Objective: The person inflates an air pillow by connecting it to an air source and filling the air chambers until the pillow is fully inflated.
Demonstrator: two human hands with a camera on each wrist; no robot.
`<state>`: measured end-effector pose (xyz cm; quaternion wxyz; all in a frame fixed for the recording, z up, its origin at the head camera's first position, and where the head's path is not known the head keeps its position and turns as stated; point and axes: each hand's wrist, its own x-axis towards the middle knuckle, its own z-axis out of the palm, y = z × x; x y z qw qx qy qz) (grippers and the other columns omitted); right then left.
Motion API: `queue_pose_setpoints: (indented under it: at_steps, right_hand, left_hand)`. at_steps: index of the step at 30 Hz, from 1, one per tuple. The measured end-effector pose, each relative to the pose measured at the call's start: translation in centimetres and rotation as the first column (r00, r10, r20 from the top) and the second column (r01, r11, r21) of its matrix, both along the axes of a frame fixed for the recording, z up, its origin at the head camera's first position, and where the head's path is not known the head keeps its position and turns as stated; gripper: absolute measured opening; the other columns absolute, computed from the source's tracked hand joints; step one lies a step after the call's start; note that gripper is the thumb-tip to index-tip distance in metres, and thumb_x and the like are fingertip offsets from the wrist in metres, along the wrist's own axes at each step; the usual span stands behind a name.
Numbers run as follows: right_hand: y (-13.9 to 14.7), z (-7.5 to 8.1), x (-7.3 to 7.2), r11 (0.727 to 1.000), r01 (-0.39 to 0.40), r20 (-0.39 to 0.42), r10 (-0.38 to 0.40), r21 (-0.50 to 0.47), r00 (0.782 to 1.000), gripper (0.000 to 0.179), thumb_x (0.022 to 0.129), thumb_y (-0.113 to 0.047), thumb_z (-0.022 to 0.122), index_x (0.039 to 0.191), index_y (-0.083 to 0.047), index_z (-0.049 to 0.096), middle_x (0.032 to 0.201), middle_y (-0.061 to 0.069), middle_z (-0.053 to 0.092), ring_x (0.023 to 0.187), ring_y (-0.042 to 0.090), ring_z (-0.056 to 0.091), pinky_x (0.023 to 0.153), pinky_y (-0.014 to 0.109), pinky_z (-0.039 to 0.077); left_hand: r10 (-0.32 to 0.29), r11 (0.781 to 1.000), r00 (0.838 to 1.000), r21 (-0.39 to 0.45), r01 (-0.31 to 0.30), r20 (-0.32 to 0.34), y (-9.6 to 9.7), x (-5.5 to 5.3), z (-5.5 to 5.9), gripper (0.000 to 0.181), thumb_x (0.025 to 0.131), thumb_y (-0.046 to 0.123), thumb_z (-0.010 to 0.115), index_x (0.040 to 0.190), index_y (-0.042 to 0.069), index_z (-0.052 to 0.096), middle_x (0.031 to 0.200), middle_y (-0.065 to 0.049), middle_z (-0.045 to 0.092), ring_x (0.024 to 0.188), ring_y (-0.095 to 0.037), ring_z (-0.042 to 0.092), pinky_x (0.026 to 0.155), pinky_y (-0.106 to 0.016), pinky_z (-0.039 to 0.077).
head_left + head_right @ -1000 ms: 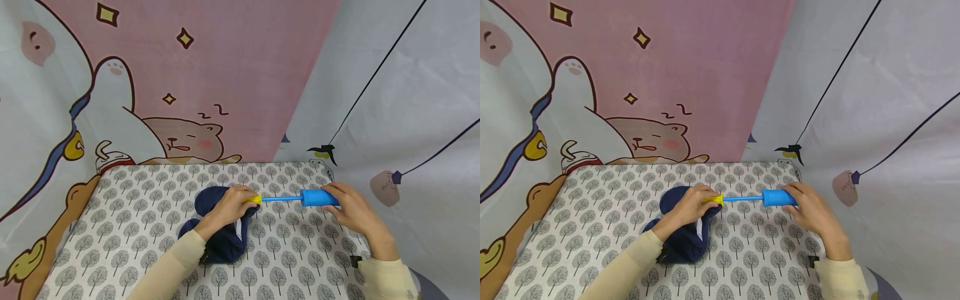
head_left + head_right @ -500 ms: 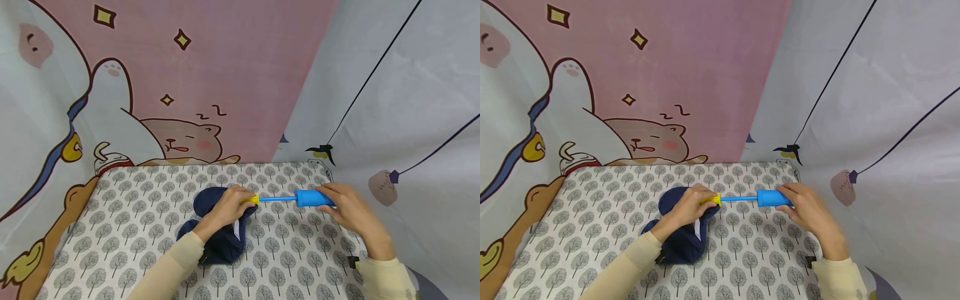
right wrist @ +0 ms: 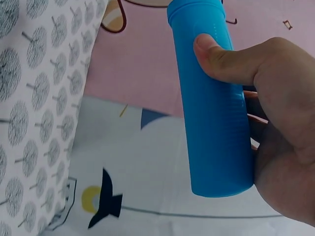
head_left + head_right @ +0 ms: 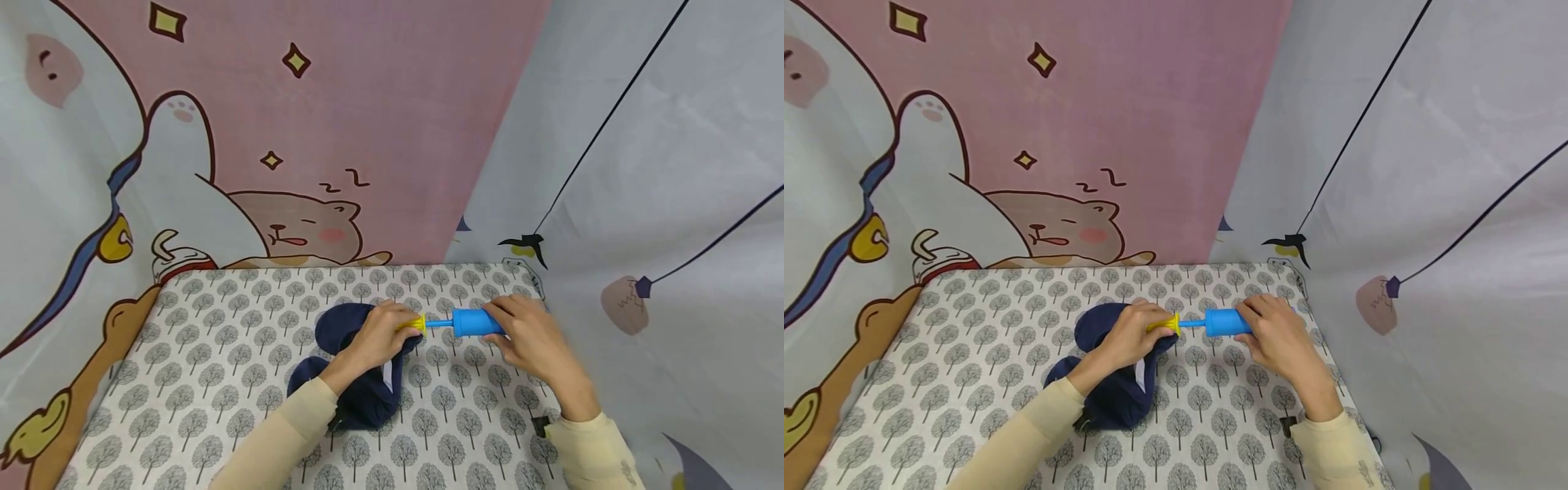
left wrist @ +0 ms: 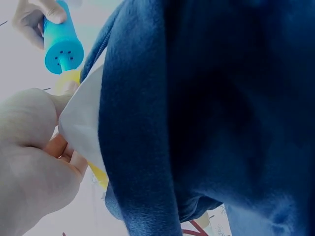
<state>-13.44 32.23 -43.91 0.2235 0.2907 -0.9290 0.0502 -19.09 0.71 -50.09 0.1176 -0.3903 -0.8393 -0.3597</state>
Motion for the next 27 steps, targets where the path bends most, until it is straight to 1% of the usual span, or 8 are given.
queue_pose_setpoints:
  at_steps: [3,5,11,14,17,21,27]
  right_hand:
    - [-1.1,0.0,-0.3,1.000,-0.013,-0.009,0.013,0.000,1.000,0.060,0.078,-0.016,0.105,0.129,0.004,0.079,0.122,0.020,0.080,0.108,0.040,0.073,0.096,0.059,0.061]
    - [-1.7,-0.1,-0.5,1.000,-0.013,-0.008,0.013,0.004,1.000,0.060,0.078,-0.016,0.105,0.128,0.004,0.079,0.121,0.020,0.079,0.109,0.040,0.073,0.097,0.059,0.061]
    - [-3.4,-0.6,-0.8,1.000,-0.015,0.008,0.015,0.013,1.000,0.061,0.077,-0.015,0.106,0.128,0.005,0.078,0.122,0.019,0.079,0.111,0.039,0.073,0.104,0.059,0.061]
    - [-3.7,-0.9,-0.8,1.000,-0.017,0.026,0.017,0.004,1.000,0.062,0.077,-0.016,0.106,0.129,0.005,0.078,0.123,0.019,0.079,0.113,0.040,0.073,0.106,0.059,0.061]
    - [-3.2,-1.0,-0.8,1.000,-0.009,0.050,0.010,-0.018,0.999,0.061,0.080,-0.018,0.104,0.131,0.005,0.077,0.125,0.020,0.079,0.115,0.041,0.074,0.108,0.061,0.060]
    - [-1.5,-0.8,-0.6,0.999,0.012,0.067,-0.008,-0.047,0.998,0.061,0.084,-0.020,0.102,0.134,0.002,0.076,0.129,0.022,0.079,0.118,0.043,0.074,0.109,0.063,0.058]
    - [1.2,-0.2,-0.3,0.997,0.028,0.058,-0.024,-0.078,0.998,0.061,0.081,-0.018,0.102,0.132,0.003,0.077,0.129,0.023,0.078,0.118,0.047,0.073,0.107,0.068,0.056]
  left_hand:
    - [0.006,1.000,1.000,0.007,-0.006,-0.001,0.0,0.0,0.2,0.025,0.101,0.014,0.084,0.123,0.004,0.086,0.117,-0.014,0.086,0.107,-0.031,0.078,0.098,-0.045,0.064]
    - [0.008,1.000,1.000,0.011,-0.008,0.001,0.1,0.0,0.2,0.025,0.101,0.014,0.084,0.123,0.004,0.086,0.116,-0.014,0.086,0.107,-0.031,0.078,0.097,-0.045,0.064]
    - [0.012,1.000,1.000,-0.002,-0.012,0.014,0.2,0.0,0.1,0.026,0.102,0.015,0.084,0.126,0.005,0.086,0.119,-0.013,0.086,0.110,-0.031,0.078,0.099,-0.046,0.064]
    - [0.009,1.000,1.000,-0.012,-0.008,0.024,0.1,0.0,0.2,0.026,0.102,0.017,0.084,0.125,0.006,0.086,0.120,-0.013,0.086,0.109,-0.029,0.078,0.097,-0.044,0.064]
    - [-0.006,1.000,0.999,-0.008,0.006,0.035,0.0,-0.1,0.3,0.024,0.102,0.018,0.084,0.123,0.006,0.087,0.119,-0.011,0.086,0.107,-0.027,0.078,0.095,-0.043,0.064]
    - [-0.017,1.000,0.999,0.003,0.017,0.042,-0.2,-0.3,0.4,0.023,0.103,0.018,0.084,0.122,0.006,0.087,0.118,-0.011,0.086,0.108,-0.027,0.079,0.098,-0.043,0.065]
    - [-0.018,1.000,0.998,0.004,0.018,0.055,-0.3,-0.3,0.3,0.023,0.103,0.018,0.084,0.123,0.007,0.087,0.119,-0.010,0.086,0.110,-0.028,0.079,0.100,-0.044,0.065]
